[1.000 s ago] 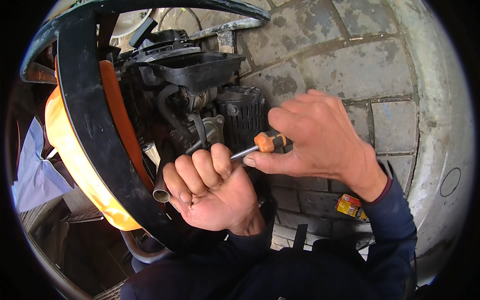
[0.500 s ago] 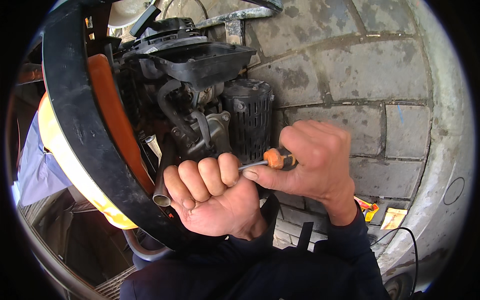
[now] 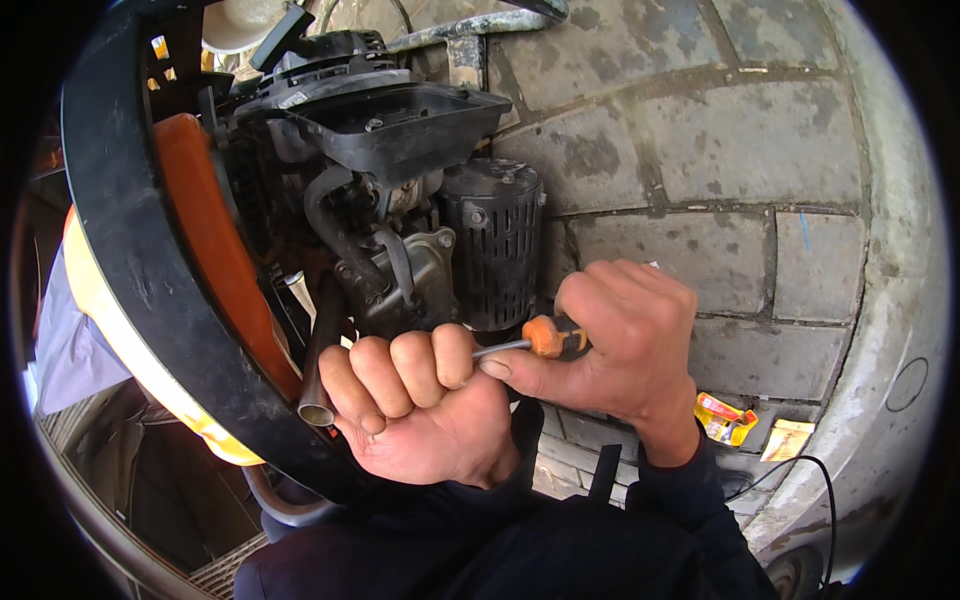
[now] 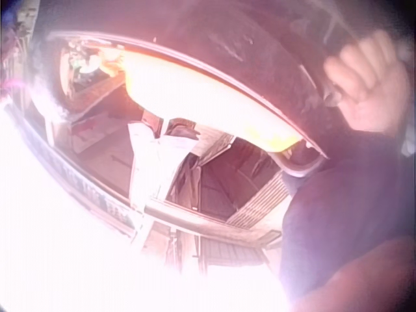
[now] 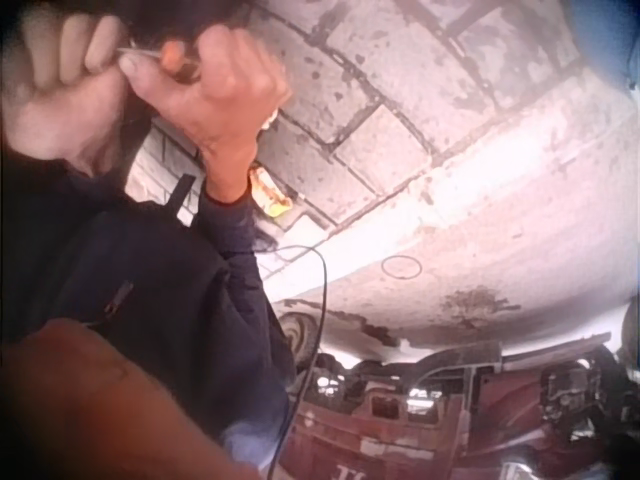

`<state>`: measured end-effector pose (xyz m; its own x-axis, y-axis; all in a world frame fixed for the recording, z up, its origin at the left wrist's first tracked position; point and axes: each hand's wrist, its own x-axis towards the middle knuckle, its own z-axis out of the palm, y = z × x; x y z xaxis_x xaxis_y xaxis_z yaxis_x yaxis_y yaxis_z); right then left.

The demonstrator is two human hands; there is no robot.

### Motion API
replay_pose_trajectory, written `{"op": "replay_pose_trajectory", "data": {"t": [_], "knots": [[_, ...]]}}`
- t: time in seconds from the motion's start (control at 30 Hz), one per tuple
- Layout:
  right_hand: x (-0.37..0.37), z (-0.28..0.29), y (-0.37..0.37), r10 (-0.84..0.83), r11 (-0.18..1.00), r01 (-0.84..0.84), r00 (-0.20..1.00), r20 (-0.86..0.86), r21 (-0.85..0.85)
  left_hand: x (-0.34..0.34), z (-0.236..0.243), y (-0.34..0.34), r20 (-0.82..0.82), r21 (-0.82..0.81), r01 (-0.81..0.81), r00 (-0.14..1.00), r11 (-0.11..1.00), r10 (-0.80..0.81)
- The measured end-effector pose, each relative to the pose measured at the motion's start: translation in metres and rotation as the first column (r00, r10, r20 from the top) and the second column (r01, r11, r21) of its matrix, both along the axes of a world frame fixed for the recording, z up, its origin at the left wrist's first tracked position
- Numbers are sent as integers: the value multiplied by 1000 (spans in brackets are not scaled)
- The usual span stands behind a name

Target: The person removes the cover of a yellow portable generator using a screwdriver, then uses a socket wrench to remove a spark plug. They apply a substance from a small tube to the spark plug and reinstall it, then replace the cover.

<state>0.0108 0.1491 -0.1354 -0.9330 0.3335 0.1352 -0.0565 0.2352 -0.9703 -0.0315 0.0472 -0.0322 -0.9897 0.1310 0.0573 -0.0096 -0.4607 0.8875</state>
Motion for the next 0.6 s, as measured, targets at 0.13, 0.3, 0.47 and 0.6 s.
{"op": "replay_pose_trajectory", "data": {"t": [0.13,0.3,0.47,0.6], "knots": [[5,1,-4,-5,1000,5,1000,16,-10,2,2,0,29,5,-15,999,1000,15],[-1,5,-5,-27,999,27,1000,3,-20,0,2,-2,18,6,-1,1000,1000,1],[-21,-4,14,45,997,-38,994,-97,71,-2,-3,0,-18,78,-23,1000,997,25],[-26,-4,28,109,991,-98,987,-122,92,-2,-11,3,-61,152,-72,995,986,82]]}}
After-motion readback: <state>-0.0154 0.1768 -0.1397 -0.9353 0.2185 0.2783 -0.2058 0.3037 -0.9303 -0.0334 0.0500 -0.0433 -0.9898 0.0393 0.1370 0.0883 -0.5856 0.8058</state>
